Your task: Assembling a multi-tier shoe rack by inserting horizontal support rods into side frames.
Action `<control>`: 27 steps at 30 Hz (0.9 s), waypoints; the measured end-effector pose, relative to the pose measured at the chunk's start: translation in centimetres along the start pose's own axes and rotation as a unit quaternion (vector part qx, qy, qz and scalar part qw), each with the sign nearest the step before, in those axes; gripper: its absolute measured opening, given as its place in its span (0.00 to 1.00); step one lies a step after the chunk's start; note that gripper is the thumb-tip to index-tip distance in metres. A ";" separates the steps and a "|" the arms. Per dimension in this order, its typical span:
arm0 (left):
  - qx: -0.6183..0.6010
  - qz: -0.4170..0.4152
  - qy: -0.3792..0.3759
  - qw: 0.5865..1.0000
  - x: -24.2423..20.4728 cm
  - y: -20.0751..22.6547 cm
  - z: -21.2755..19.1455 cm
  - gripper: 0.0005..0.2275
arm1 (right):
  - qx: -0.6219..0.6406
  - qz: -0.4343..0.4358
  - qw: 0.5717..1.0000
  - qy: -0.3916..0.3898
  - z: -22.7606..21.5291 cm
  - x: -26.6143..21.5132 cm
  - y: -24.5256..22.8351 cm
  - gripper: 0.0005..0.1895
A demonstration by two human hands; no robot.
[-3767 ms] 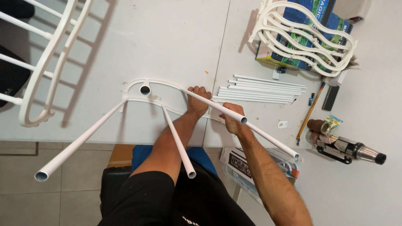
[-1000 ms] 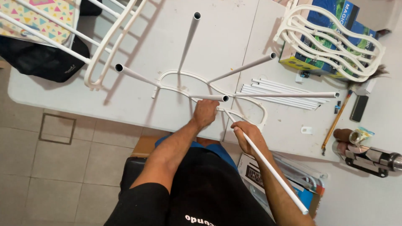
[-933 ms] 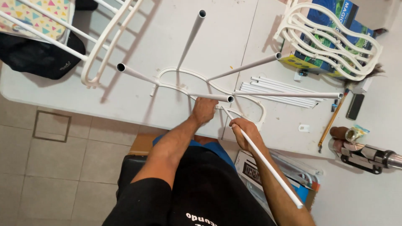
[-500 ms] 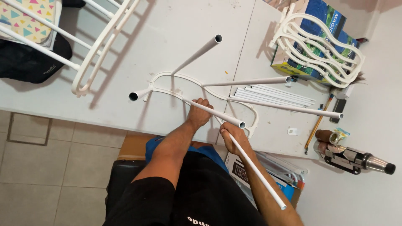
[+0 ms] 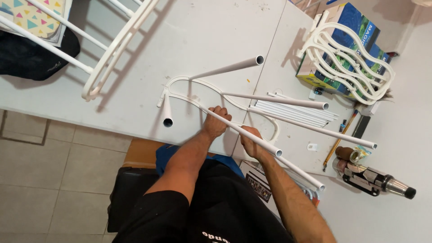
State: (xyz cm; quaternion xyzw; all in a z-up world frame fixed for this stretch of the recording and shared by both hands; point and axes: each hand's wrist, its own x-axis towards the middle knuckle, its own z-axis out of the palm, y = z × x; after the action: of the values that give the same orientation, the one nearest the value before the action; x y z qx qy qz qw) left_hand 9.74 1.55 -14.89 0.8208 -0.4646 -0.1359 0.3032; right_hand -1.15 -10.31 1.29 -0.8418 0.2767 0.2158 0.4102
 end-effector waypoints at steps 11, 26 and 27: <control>-0.013 0.009 -0.014 1.000 0.3 -0.2 0.1 0.05 | 0.093 0.002 0.995 0.022 -0.7 1.4 -0.8 0.12; 0.025 -0.049 -0.177 0.983 0.2 0.7 -0.8 0.11 | 0.154 0.193 0.967 -0.057 -2.1 -7.8 6.7 0.35; 0.031 -0.047 -0.175 0.983 -0.4 1.2 -1.8 0.11 | 0.157 0.187 0.968 -0.054 -2.9 -7.5 9.7 0.35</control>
State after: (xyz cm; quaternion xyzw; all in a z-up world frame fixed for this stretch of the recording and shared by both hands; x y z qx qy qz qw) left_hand 9.61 2.10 -12.72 0.8144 -0.4752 -0.2769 0.1850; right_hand -12.66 -15.46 1.84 -0.6873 0.4370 0.2882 0.5036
